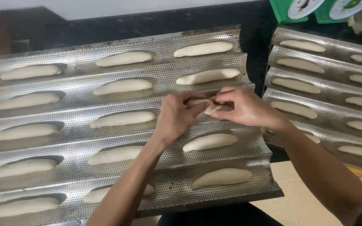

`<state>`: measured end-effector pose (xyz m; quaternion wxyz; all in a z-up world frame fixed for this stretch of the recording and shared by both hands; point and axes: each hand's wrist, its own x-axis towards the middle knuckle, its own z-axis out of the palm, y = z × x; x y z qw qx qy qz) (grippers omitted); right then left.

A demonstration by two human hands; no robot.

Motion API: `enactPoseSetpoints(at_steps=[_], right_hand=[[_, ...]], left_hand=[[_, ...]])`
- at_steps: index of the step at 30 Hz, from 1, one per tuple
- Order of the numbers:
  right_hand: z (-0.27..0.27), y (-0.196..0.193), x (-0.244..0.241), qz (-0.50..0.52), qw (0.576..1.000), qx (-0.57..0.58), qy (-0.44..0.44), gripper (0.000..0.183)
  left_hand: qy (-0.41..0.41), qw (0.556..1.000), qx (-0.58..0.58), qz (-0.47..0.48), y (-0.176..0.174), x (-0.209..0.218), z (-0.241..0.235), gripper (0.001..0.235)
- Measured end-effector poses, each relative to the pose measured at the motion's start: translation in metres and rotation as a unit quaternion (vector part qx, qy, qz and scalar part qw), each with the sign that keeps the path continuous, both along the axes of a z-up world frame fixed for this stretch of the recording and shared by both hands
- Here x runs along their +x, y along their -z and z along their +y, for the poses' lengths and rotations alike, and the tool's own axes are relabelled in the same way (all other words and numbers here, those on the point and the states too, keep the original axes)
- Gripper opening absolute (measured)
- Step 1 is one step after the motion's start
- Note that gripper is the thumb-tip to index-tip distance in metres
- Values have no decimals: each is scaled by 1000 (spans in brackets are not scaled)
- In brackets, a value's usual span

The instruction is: Transferring and arranging small pieces of dough from flat surfaces into grooved baking trays

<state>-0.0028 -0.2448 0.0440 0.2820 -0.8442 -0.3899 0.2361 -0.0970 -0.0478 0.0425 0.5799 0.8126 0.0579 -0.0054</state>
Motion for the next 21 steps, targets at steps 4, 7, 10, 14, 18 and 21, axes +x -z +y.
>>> enactPoseSetpoints(at_steps=[4, 7, 10, 14, 18, 21], right_hand=[[-33, 44, 25, 199, 944, 254, 71, 41], [-29, 24, 9, 263, 918, 292, 54, 52], [-43, 50, 19, 173, 946, 261, 85, 38], [-57, 45, 15, 147, 952, 227, 145, 35], [-61, 23, 9, 54, 987, 110, 106, 34], [-66, 26, 14, -30, 994, 42, 99, 32]], left_hand=[[9, 981, -147, -129, -10, 6, 11, 33], [39, 975, -189, -111, 12, 11, 5, 44], [30, 985, -149, -75, 24, 2, 13, 26], [-13, 985, -167, -31, 33, -4, 25, 31], [-20, 997, -68, 6, 40, -6, 27, 29], [-29, 998, 41, 30, 56, -5, 27, 27]])
